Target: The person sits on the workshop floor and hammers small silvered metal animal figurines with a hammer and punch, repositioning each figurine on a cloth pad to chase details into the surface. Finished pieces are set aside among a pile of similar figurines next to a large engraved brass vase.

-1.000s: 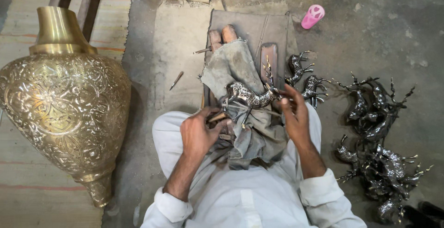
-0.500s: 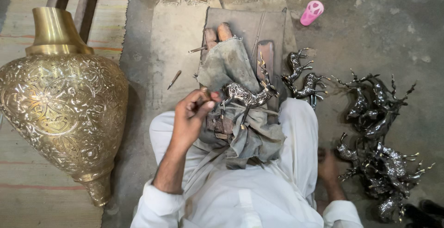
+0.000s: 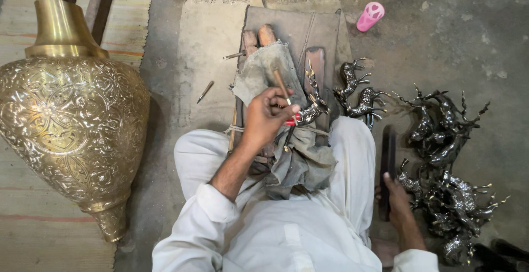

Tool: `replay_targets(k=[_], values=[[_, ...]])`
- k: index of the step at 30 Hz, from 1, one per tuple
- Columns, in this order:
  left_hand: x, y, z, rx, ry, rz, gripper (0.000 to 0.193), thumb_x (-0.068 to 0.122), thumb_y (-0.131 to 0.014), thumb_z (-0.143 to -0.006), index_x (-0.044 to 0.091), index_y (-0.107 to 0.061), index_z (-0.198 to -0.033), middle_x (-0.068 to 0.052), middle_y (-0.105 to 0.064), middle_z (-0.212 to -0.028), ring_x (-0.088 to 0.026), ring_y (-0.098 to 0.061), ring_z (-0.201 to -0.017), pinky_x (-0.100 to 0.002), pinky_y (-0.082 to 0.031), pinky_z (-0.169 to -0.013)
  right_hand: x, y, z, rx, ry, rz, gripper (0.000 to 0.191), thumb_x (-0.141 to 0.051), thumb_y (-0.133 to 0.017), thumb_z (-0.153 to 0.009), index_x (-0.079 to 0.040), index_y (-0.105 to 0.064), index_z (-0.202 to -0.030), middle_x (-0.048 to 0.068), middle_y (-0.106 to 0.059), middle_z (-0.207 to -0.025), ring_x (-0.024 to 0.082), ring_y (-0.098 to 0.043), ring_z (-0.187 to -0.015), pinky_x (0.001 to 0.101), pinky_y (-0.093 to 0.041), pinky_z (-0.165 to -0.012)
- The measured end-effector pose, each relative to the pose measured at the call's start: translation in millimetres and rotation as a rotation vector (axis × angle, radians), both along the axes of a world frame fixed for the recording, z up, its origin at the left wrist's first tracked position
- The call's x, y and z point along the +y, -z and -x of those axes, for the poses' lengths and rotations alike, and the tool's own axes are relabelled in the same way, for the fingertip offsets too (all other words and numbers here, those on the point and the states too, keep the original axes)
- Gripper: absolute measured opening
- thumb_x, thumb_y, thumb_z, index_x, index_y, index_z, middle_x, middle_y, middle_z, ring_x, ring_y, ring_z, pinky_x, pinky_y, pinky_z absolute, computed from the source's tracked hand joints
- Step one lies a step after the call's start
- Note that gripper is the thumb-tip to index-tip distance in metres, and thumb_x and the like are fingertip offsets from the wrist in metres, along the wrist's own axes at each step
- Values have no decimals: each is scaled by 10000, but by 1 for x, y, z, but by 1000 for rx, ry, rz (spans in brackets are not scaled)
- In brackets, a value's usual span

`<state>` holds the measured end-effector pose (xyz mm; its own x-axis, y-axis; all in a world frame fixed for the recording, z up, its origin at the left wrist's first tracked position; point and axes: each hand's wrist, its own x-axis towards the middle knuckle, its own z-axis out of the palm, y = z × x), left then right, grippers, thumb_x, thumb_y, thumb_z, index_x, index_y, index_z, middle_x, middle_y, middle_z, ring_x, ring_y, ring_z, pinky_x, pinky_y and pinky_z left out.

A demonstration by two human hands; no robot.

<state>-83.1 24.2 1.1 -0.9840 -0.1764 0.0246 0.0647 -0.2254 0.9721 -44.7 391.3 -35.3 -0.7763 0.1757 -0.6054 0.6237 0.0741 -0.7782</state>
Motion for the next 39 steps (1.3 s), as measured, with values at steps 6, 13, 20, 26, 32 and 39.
replay_targets(k=[6, 13, 20, 26, 32, 39], values=[[27, -12, 10, 162, -18, 398, 302, 91, -845, -865, 15, -671, -1100, -88, -772, -854, -128, -743, -765, -284, -597, -673, 10, -34, 33, 180, -221, 173, 305, -223, -603, -937, -66, -606, -1198, 44, -630, -848, 161, -633, -778, 319, -540, -745], [32, -16, 7, 357, -69, 699, 303, 82, -813, -889, 31, -615, -1112, -179, -753, -911, -357, -744, -860, -416, -569, -657, 5, -61, 79, 329, -559, 10, 243, -169, -678, -997, -22, -643, -1187, 37, -639, -903, 127, -598, -808, 300, -500, -724], [33, -14, 6, 444, -52, 771, 337, -57, -731, -849, 57, -603, -1140, -163, -751, -968, -340, -743, -829, -403, -579, -645, -38, -136, 93, 758, -634, -725, 390, -221, -774, -957, -46, -591, -1253, 49, -681, -874, 147, -637, -756, 318, -517, -728], [34, -17, 7, 388, 15, 749, 243, 38, -745, -924, 73, -585, -1102, -151, -735, -909, -321, -747, -787, -417, -550, -598, -60, -193, 107, 1213, -973, -1140, 444, -98, -774, -825, -127, -663, -1254, 93, -718, -1081, 305, -695, -1009, 406, -539, -859], [33, -18, 8, 399, 2, 850, 214, 153, -720, -959, 90, -564, -1092, -162, -703, -848, -381, -695, -748, -475, -520, -611, -61, -209, 107, 1006, -1054, -1343, 348, -152, -796, -800, -125, -669, -1124, 87, -711, -975, 313, -703, -970, 452, -534, -802], [32, -16, 4, 384, 28, 874, 242, 85, -730, -926, 84, -587, -1121, -154, -720, -847, -371, -703, -731, -473, -537, -599, -55, -213, 107, 1001, -1004, -1322, 340, -163, -767, -841, -114, -661, -1160, 97, -690, -924, 306, -695, -886, 431, -545, -763]])
